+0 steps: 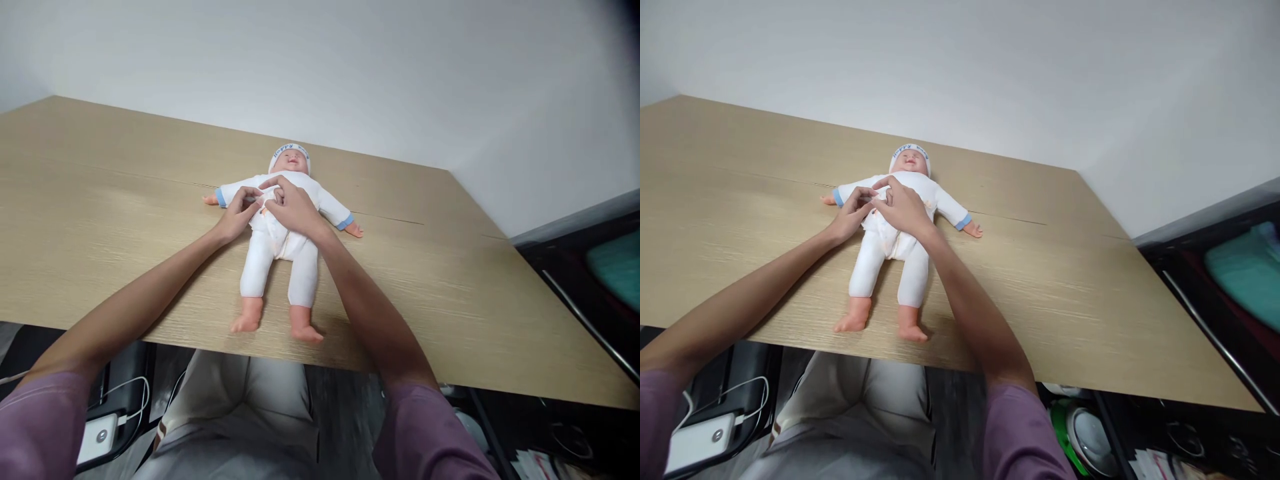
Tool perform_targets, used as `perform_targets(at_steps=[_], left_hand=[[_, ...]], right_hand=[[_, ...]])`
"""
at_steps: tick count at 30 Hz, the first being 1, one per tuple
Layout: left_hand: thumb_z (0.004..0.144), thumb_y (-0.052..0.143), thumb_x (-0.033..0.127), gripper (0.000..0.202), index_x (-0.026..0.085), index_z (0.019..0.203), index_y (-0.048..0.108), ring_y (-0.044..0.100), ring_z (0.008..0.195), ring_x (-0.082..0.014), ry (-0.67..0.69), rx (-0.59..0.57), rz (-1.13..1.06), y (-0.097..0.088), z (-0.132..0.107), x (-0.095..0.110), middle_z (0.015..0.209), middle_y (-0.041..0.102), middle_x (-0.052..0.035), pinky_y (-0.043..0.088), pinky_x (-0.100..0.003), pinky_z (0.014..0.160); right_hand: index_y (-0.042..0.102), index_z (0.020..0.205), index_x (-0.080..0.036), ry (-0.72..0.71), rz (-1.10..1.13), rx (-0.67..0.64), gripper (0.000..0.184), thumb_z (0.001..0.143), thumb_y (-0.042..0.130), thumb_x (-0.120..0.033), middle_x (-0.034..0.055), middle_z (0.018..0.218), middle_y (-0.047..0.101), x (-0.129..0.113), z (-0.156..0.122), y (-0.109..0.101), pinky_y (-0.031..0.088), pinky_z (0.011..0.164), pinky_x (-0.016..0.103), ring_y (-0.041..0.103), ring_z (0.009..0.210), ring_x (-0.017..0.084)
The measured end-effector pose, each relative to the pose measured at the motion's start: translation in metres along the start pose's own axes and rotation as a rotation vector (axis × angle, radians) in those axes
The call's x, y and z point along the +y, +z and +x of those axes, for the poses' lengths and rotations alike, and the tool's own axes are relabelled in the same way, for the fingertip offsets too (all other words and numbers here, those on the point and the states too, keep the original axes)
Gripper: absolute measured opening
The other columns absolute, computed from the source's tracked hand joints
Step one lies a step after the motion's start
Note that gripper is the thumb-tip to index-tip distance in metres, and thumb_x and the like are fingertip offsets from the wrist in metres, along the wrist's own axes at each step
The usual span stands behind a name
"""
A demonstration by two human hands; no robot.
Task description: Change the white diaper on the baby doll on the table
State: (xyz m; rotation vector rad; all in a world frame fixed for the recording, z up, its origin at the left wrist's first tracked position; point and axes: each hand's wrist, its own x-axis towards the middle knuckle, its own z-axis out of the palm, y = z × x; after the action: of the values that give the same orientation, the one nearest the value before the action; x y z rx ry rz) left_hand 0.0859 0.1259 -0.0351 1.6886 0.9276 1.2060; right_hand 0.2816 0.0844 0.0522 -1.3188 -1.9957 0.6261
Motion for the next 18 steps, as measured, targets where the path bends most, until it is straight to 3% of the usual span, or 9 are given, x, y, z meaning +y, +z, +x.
perform_targets(at_steps=[5,8,10,12,14,16,18], left_hand=[[0.096,0.078,0.064,0.051,0.027,0.124,0.060,0.064,0.095,-0.0191,0.037,0.089,0.046,0.002,-0.003,-0.002,0.125,0.071,-0.0074,0.054,-0.034,0.086],[0.099,0.078,0.062,0.048,0.027,0.127,0.061,0.064,0.093,-0.0193,0.089,0.192,0.112,0.003,-0.011,0.009,0.133,0.071,-0.0086,0.055,-0.036,0.086],[0.108,0.067,0.063,0.042,0.027,0.130,0.063,0.066,0.101,-0.0234,0.182,0.246,0.199,0.004,-0.018,0.022,0.136,0.072,-0.0107,0.056,-0.041,0.093],[0.115,0.053,0.062,0.043,0.027,0.135,0.068,0.067,0.120,-0.0290,0.311,0.188,0.326,0.005,-0.023,0.033,0.143,0.074,-0.0125,0.053,-0.049,0.110],[0.120,0.041,0.060,0.050,0.027,0.142,0.072,0.062,0.138,-0.0329,0.395,0.030,0.446,0.005,-0.027,0.042,0.151,0.073,-0.0121,0.043,-0.056,0.125],[0.121,0.033,0.058,0.057,0.027,0.149,0.073,0.056,0.148,-0.0349,0.421,-0.096,0.532,0.005,-0.030,0.048,0.158,0.072,-0.0114,0.035,-0.059,0.132],[0.122,0.031,0.056,0.060,0.028,0.156,0.071,0.050,0.152,-0.0367,0.425,-0.128,0.583,0.004,-0.034,0.056,0.166,0.066,-0.0111,0.031,-0.061,0.134]], right_hand=[[0.070,0.128,-0.026,-0.025,0.007,0.082,0.039,0.090,0.065,-0.016,-0.0070,0.073,0.050,0.007,0.000,0.000,0.048,0.080,0.035,0.056,0.076,0.021],[0.067,0.135,-0.026,-0.068,-0.008,0.166,0.052,0.086,0.064,-0.011,-0.0028,0.089,0.056,0.016,0.002,0.001,0.053,0.085,0.037,0.058,0.084,0.021],[0.065,0.140,-0.027,-0.102,-0.028,0.223,0.054,0.088,0.063,-0.010,0.0016,0.102,0.060,0.019,0.004,0.002,0.056,0.088,0.039,0.060,0.092,0.023],[0.064,0.142,-0.027,-0.123,-0.046,0.297,0.053,0.092,0.061,-0.011,0.0054,0.114,0.061,0.017,0.004,0.002,0.058,0.090,0.040,0.060,0.100,0.024],[0.063,0.139,-0.028,-0.135,-0.050,0.390,0.048,0.094,0.058,-0.010,0.0068,0.119,0.061,0.009,0.000,0.000,0.059,0.092,0.041,0.061,0.103,0.025],[0.063,0.132,-0.028,-0.155,-0.035,0.461,0.042,0.095,0.055,-0.009,0.0060,0.116,0.060,-0.004,-0.013,-0.004,0.060,0.090,0.041,0.060,0.099,0.024],[0.062,0.125,-0.028,-0.192,-0.001,0.483,0.037,0.096,0.053,-0.008,0.0043,0.106,0.058,-0.022,-0.034,-0.010,0.061,0.086,0.040,0.059,0.092,0.023]])
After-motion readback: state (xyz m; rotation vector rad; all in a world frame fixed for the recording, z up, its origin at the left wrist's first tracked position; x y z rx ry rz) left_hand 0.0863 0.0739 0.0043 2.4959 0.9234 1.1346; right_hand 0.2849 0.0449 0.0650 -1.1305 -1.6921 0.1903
